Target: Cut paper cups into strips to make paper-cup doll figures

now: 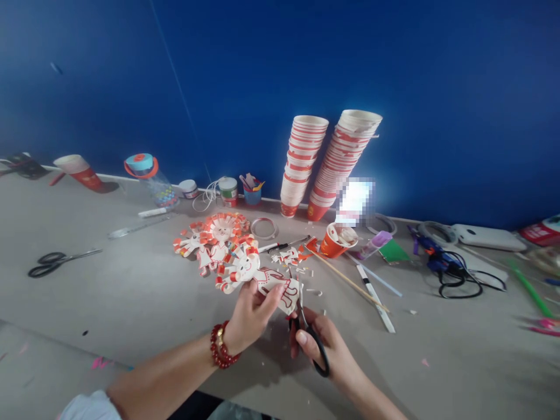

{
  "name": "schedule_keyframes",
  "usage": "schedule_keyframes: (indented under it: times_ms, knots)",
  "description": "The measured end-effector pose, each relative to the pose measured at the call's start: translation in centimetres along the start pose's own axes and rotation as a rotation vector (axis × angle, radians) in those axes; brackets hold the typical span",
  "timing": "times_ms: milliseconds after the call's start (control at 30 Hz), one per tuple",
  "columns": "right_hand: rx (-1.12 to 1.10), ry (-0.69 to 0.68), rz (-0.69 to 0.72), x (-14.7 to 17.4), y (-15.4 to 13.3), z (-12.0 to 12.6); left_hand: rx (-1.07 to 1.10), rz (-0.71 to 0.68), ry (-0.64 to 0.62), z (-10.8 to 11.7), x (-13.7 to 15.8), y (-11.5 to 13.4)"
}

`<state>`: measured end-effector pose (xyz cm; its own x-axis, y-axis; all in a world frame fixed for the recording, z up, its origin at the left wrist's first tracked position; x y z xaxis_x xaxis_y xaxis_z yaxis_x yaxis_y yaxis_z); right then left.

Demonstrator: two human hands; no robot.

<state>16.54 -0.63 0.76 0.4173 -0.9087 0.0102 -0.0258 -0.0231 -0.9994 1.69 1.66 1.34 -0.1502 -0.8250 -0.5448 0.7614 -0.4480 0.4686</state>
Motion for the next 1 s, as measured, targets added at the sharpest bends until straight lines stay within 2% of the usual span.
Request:
schedule_keyframes:
  times_ms: [133,233,533,833,900,1000]
  knots:
    - [0.002,0.013,-0.015,0.1,0.1,-0.1,-0.286,-0.219,0.123,0.0,0.8,1.0]
    - [0.024,0.024,-0.029,0.2,0.0,-0.1,-0.356,-0.248,0.153,-0.1,1.1,1.1]
    - [0.047,0.044,-0.047,0.4,0.6,0.1,0.06,0.007,0.031,-0.3,0.8,-0.8]
    - [0.079,0.06,-0.051,0.5,0.5,0.3,0.308,0.17,-0.035,0.0,0.0,-1.4]
    - [0.094,0.059,-0.056,0.5,0.5,0.4,0.374,0.241,-0.066,-0.1,-0.3,-1.2]
    - [0.116,0.062,-0.054,0.5,0.5,0.6,0.562,0.44,-0.146,-0.4,-0.6,-1.1]
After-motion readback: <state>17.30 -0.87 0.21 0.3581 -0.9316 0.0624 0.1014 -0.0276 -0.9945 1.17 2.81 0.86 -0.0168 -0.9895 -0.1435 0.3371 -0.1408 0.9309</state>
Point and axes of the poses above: each hand's wrist, its own x-axis away from the middle knuckle, its own z-axis out of the back of the hand, y = z × x, the point moved 5 cm from there along -x, towards the middle knuckle, and after that the axes turned 8 degrees about z, right-handed, at the moved point
